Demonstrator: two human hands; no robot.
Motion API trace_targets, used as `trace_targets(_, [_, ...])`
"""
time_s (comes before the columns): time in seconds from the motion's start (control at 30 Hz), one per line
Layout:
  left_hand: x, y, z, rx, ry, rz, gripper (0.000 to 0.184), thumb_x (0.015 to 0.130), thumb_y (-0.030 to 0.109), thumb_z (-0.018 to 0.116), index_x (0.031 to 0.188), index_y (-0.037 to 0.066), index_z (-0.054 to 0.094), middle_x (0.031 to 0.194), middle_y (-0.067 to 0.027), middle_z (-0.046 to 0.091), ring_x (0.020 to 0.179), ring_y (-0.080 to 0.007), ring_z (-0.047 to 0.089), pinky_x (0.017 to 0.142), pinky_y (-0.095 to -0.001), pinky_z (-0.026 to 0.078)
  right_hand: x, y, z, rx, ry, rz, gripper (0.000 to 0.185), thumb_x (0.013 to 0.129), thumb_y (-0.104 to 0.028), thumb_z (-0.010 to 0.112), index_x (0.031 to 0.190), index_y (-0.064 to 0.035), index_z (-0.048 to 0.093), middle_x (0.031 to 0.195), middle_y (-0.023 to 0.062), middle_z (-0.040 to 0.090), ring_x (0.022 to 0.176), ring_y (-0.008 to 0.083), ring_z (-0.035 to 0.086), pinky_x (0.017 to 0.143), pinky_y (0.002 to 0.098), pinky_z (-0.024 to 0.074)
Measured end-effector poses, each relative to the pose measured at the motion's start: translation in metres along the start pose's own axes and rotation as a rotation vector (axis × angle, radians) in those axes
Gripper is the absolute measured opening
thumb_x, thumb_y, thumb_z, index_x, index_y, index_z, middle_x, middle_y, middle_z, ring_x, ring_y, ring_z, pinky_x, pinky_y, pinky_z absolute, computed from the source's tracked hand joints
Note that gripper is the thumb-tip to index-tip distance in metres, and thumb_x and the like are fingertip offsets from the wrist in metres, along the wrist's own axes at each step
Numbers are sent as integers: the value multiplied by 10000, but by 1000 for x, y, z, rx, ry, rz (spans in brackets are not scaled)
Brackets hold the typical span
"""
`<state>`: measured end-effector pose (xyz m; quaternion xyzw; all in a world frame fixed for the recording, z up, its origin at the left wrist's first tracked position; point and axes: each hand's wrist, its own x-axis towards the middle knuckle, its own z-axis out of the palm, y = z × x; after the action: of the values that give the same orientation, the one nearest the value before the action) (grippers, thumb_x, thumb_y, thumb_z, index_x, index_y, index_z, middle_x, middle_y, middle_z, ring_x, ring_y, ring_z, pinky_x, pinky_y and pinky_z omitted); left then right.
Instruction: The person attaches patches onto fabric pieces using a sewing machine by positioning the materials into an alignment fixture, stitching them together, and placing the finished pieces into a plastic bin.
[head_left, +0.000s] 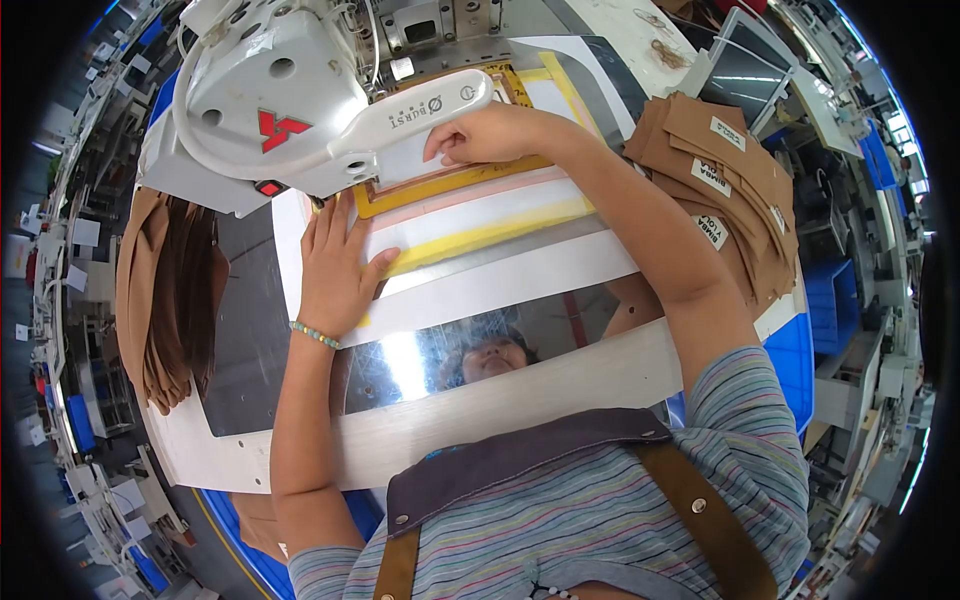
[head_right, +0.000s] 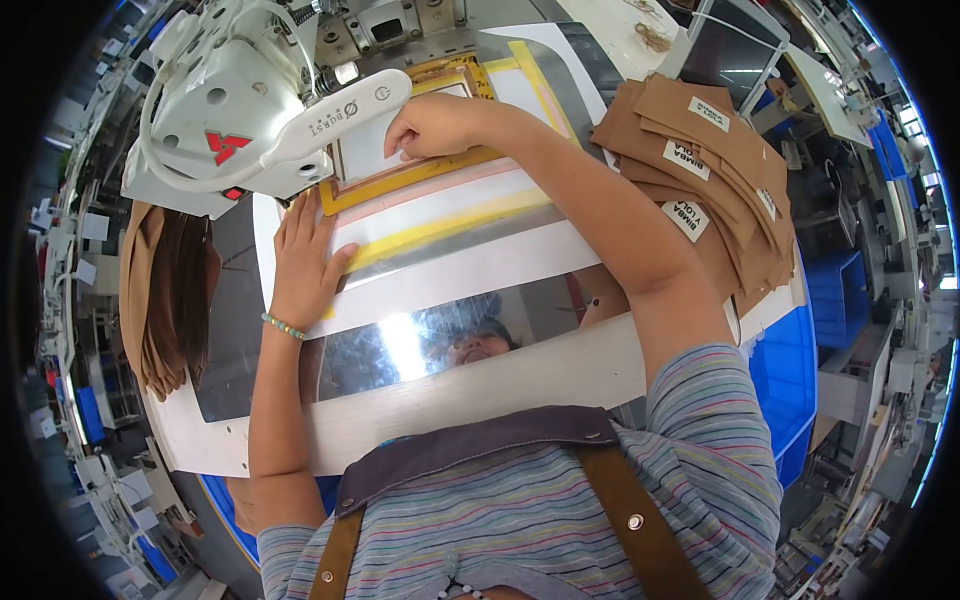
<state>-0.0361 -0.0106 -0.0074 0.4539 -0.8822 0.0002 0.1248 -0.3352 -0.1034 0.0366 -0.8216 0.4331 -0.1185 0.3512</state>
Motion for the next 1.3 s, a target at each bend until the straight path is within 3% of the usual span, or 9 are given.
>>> trace_targets(0.07, [0,0,-3,38,-60,-16,671,1028,500,489,1483,7,509,1633,-224,350,1536,-398,263,1242,-493,190,-1,1,1,44,-9,-2,274,869,-90,685,1133,-63,752,717,28,630,718,163,614,707,328,498])
trace_targets(0.27, [1,1,-3,18,-36,-9,658,1029,496,490,1460,0,529,1631,-212,360,1532,-402,270,1238,-503,193,2,-6,3,49,4,55,256,860,-141,708,1100,-62,748,766,22,646,752,163,621,708,329,494])
trace_targets(0.47, [0,1,-4,25,-51,-9,651,1028,489,502,1452,-4,531,1621,-224,366,1531,-400,260,1233,-508,188,-2,-4,-6,-24,2,-26,272,850,-182,720,1098,-74,751,801,41,676,815,177,657,762,334,508])
trace_targets(0.6, [0,1,-3,21,-35,-6,648,1017,468,533,1463,-1,518,1617,-228,366,1533,-393,252,1231,-504,187,-9,2,-42,-40,-58,92,282,845,-261,748,1074,-96,760,897,64,737,897,180,677,781,342,512])
trace_targets(0.7, [1,2,-2,25,-28,-6,651,1009,484,546,1449,4,535,1614,-225,371,1523,-395,266,1230,-507,188,-22,7,-58,-189,-161,167,284,837,-251,752,1061,-75,757,867,52,736,857,190,671,754,347,503])
trace_targets(1.0, [-1,0,0,14,-9,-14,669,1016,535,524,1428,10,563,1615,-217,377,1513,-403,287,1243,-508,177,-38,31,-46,-167,13,147,240,850,-145,692,1082,-87,714,771,31,654,809,190,632,748,361,496])
trace_targets(1.1, [0,0,0,28,1,-10,674,1019,539,516,1425,3,563,1613,-219,379,1513,-402,287,1244,-504,178,-43,24,-43,-215,-12,159,222,868,-61,637,1085,-72,685,710,16,584,729,167,589,699,348,462])
trace_targets(1.3, [0,0,0,28,-7,-15,660,1018,524,527,1415,-1,568,1616,-219,378,1514,-402,287,1246,-494,179,-41,20,-37,-362,-26,206,188,855,-85,635,1040,-83,669,714,32,617,746,193,634,707,364,479])
